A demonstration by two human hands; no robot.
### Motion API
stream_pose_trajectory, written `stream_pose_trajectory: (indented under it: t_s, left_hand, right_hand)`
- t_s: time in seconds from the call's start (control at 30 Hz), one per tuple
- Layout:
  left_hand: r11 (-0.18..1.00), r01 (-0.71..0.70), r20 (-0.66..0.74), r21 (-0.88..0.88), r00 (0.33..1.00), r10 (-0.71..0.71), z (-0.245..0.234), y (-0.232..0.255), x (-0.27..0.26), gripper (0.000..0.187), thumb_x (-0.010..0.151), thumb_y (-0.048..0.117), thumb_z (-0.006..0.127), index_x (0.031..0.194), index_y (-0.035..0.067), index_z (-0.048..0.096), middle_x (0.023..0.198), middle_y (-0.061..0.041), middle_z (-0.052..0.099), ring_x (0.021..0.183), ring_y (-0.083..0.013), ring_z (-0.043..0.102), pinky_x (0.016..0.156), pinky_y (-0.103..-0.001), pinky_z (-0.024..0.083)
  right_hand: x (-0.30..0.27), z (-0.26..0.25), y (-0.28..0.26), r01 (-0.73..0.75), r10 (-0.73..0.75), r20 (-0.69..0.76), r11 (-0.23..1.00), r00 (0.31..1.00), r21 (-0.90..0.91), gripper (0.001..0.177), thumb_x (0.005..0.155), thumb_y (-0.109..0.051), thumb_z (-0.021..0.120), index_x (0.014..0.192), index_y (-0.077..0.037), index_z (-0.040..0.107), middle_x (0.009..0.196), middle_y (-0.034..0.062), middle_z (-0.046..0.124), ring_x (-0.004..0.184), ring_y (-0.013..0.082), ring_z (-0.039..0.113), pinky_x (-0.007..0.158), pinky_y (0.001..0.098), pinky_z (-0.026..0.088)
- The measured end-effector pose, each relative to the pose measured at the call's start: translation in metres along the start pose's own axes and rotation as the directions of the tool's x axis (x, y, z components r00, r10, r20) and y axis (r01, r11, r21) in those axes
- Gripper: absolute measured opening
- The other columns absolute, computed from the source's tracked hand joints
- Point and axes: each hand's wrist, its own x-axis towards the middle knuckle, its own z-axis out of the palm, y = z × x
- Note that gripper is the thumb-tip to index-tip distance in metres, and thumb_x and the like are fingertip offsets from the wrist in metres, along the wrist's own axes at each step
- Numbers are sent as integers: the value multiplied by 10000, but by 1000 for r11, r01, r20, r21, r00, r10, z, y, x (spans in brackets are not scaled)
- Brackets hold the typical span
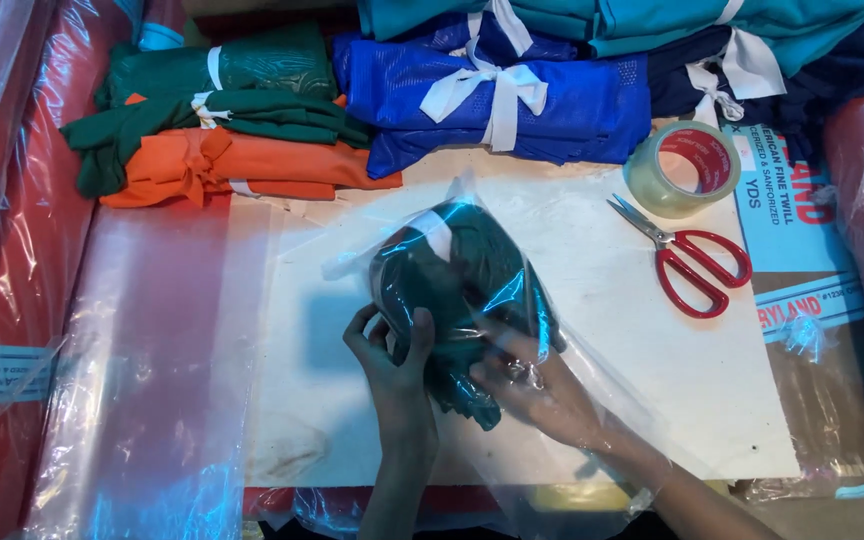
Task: Folding a green cloth, securing it with a white band, and placing it into a plastic bag.
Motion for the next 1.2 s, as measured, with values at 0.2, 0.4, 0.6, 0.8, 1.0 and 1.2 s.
stream_pose_trajectory:
  t_s: [0.2, 0.4, 0.6, 0.8, 1.0, 1.2]
  left_hand:
    - [995, -16, 117, 102, 993, 4, 39, 15, 25, 1213, 736, 529, 831, 1617, 323, 23, 1541, -218, 283, 1398, -438, 430, 1122, -580, 369]
    - [995, -36, 246, 92, 969, 12, 59, 26, 32, 1092, 775, 507, 763, 1643, 245, 153, 1373, -203, 440, 1237, -344, 498, 1003, -470, 469]
    - [982, -50, 225, 182, 974, 8, 64, 12, 36, 1139, 714, 508, 827, 1642, 299, 202, 1464, -223, 497, 1322, -388, 533, 1089, -534, 431]
    - [986, -33, 337, 162, 941, -24, 34, -22, 66, 1162, 735, 369, 869, 1620, 250, 126, 1405, -217, 535, 1176, -288, 601, 1031, -481, 494]
    - [997, 63, 485, -55, 874, -28, 57, 24, 94, 912, 785, 723, 654, 1415, 193, 262, 1112, -117, 538, 1010, -263, 644, 962, -475, 517]
    - [985, 100, 407, -141, 913, -35, 74, 28, 84, 538, 841, 452, 795, 1196, 116, 571, 1045, -109, 551, 1092, -267, 613, 980, -460, 488]
  right_hand:
    - [10, -14, 24, 24, -43, -57, 950, 997, -311, 406, 888, -108, 758, 1252, 44, 664, 1021, 324, 706, 969, 450, 746, 833, 540, 639]
    - [29, -11, 71, -28, 3, -220, 993, 975, -114, 382, 915, -139, 739, 1254, 26, 679, 1034, 252, 714, 950, 354, 720, 848, 459, 628]
    - [55, -6, 113, -39, 76, -361, 993, 930, 108, 362, 942, -169, 720, 1257, 8, 694, 1047, 181, 722, 930, 257, 694, 864, 378, 617]
    - [32, -20, 41, 112, -99, -391, 994, 915, 13, 441, 869, -150, 783, 1284, -26, 699, 1139, 150, 731, 995, 249, 696, 864, 345, 621]
    - [28, -13, -1, 296, -352, -258, 927, 900, -232, 718, 709, -7, 879, 1379, -67, 627, 1213, 153, 753, 950, 223, 696, 795, 295, 630]
    - [41, -13, 10, 327, -354, -159, 929, 922, -173, 910, 818, -211, 827, 1595, -164, 354, 1241, 212, 734, 934, 275, 765, 862, 407, 631]
